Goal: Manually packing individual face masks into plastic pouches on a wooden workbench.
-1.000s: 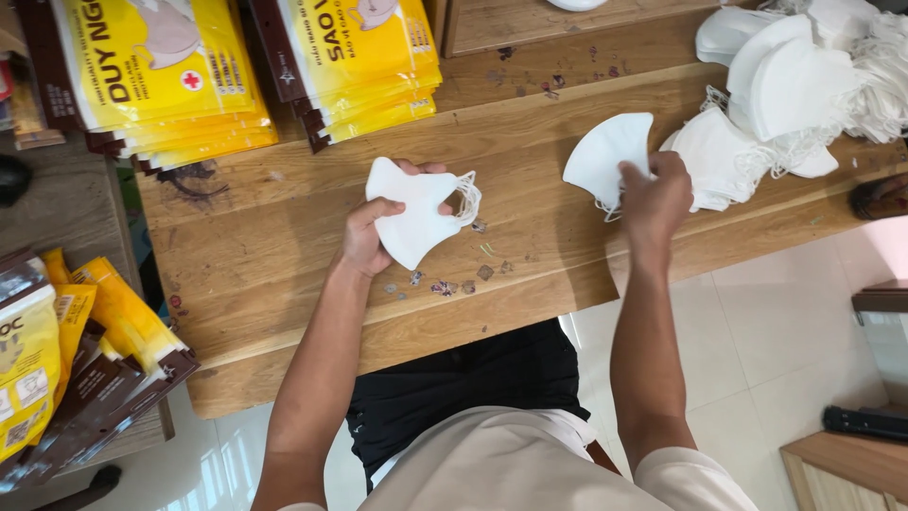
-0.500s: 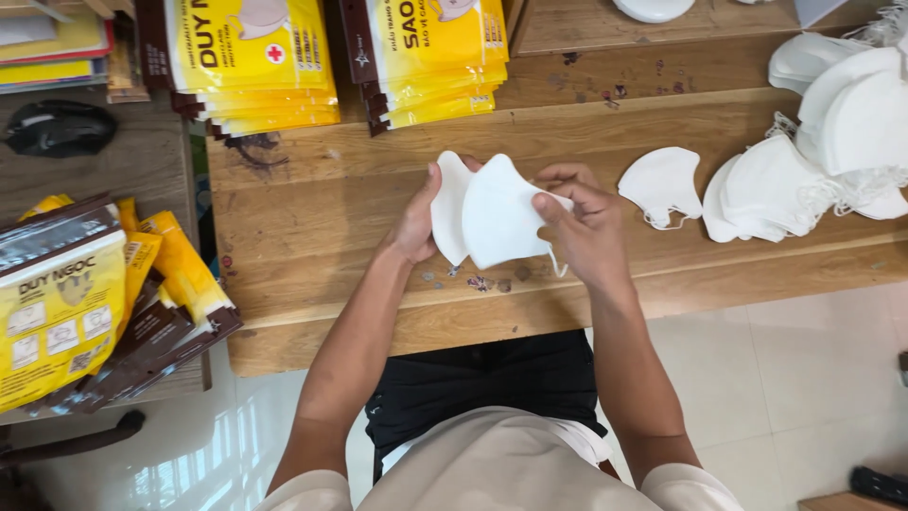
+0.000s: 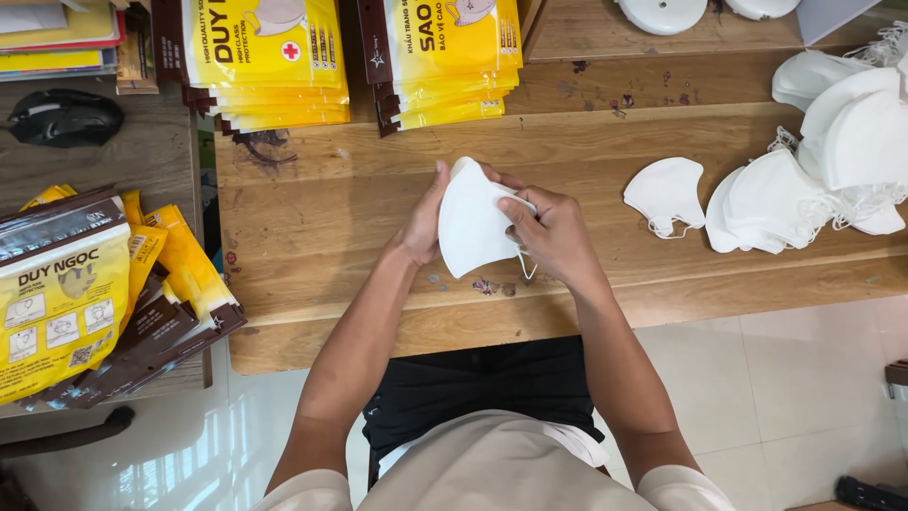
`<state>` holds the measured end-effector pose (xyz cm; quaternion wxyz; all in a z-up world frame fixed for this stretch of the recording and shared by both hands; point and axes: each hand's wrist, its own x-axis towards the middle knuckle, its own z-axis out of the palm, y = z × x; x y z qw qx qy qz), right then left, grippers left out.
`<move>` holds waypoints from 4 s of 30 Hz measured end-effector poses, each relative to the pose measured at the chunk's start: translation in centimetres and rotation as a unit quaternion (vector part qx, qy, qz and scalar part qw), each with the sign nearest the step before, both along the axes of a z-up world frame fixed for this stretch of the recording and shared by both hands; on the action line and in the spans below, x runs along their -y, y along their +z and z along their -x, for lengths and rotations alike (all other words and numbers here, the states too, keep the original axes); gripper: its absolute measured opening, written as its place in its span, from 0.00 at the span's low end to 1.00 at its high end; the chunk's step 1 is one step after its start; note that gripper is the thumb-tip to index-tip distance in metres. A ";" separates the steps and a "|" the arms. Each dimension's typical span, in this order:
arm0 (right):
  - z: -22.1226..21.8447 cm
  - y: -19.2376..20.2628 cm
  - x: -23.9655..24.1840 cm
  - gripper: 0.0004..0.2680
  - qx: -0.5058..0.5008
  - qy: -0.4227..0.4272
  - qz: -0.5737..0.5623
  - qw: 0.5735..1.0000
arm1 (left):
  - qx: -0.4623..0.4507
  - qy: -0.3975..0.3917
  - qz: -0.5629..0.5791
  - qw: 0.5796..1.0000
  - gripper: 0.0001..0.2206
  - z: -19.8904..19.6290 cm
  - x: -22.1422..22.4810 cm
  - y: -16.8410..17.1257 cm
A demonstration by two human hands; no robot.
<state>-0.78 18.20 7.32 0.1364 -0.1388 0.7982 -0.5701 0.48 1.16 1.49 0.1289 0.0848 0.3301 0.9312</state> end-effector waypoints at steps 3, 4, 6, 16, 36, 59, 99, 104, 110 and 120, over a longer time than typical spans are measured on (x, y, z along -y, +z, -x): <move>-1.1 4.2 1.6 0.09 -0.022 -0.018 -0.050 0.998 | 0.006 -0.005 0.013 1.000 0.36 -0.3 -0.2 0.3; -1.2 4.8 2.0 0.09 -0.014 -0.030 -0.065 0.997 | 0.001 -0.003 0.012 1.000 0.35 -0.3 -0.2 0.2; -1.5 5.5 2.4 0.08 -0.006 -0.043 -0.080 0.996 | -0.005 -0.003 0.012 1.000 0.34 -0.2 -0.2 0.1; -0.8 3.9 1.7 0.09 -0.020 -0.065 -0.158 0.985 | 0.050 -0.014 0.048 0.997 0.24 -0.2 0.6 -2.4; 3.2 -3.5 -11.9 0.06 -0.008 -0.146 0.075 0.986 | 0.025 0.006 -0.004 1.000 0.19 0.4 1.2 0.6; 6.2 -4.3 -19.0 0.14 -0.111 -0.324 -0.474 0.811 | -0.003 0.027 0.029 0.999 0.21 0.3 -0.1 -0.2; 1.9 -3.9 -12.1 0.08 -0.052 -0.155 0.311 0.936 | -0.007 0.039 -0.026 0.999 0.17 -0.2 -0.4 0.1; 1.4 -4.8 -8.5 0.02 0.058 -0.082 0.351 0.931 | -0.019 0.024 -0.018 0.999 0.16 0.0 -0.1 0.3; -0.4 -1.8 -3.2 0.04 0.024 -0.025 0.207 0.978 | -0.018 0.035 0.039 0.998 0.25 1.0 0.0 -3.5; -0.6 0.3 0.1 0.03 -0.169 -0.044 -0.064 0.983 | 0.110 0.027 0.015 0.993 0.39 -0.7 -0.3 0.2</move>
